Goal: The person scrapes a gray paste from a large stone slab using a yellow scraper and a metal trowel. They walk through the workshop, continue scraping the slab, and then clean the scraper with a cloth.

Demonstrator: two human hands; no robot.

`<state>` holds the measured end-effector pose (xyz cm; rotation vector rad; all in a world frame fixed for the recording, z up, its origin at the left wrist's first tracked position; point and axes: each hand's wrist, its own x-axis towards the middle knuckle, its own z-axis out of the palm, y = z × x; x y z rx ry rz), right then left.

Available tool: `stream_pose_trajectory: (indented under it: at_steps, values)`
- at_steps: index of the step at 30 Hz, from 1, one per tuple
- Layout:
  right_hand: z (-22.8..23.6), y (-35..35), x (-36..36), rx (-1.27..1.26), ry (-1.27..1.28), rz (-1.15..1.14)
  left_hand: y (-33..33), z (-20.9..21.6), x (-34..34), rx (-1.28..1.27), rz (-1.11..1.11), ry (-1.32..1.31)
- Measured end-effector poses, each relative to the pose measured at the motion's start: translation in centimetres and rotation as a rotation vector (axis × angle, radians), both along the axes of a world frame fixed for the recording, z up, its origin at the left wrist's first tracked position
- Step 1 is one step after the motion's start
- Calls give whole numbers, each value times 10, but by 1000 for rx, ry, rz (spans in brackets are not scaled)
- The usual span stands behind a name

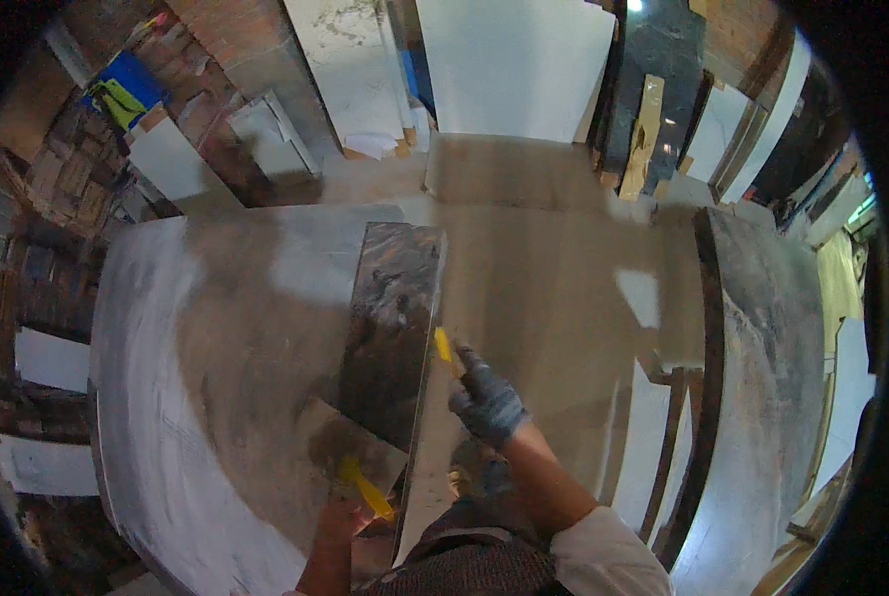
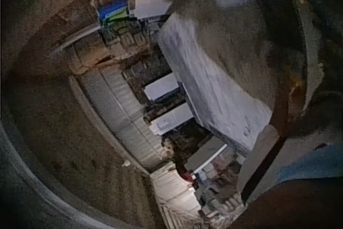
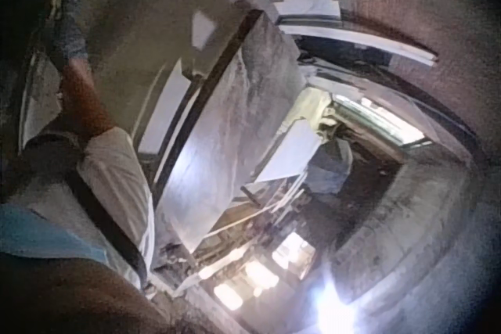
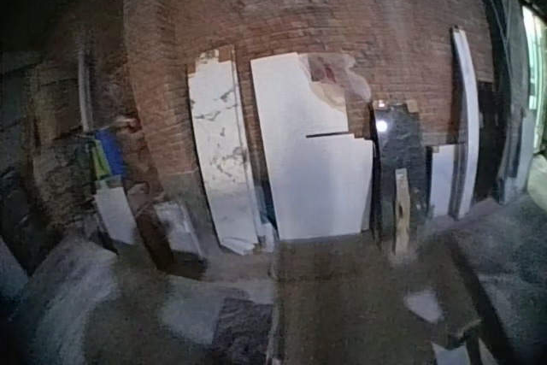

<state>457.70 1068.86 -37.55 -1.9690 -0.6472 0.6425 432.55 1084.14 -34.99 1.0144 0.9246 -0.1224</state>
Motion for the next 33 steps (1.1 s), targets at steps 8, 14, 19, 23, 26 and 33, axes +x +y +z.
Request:
stream_pose_trajectory:
  at_steps: [8,14,19,23,26,33]
  values:
    - [-87,-50,-126,287,688,-10,-8,39,-12,289,-300,-9]
    - [-3,-29,-149,327,469,104,-30,64,5,175,63,-135]
    - [61,-29,-139,206,-98,290,-30,69,-8,343,-109,-159]
    - [110,-20,-140,46,-330,336,-35,71,-12,351,-141,-208]
    - [137,-28,-138,-15,-344,413,-35,55,-16,606,-220,-252]
    - [134,-27,-134,-4,-559,407,-34,55,-21,634,-514,70]
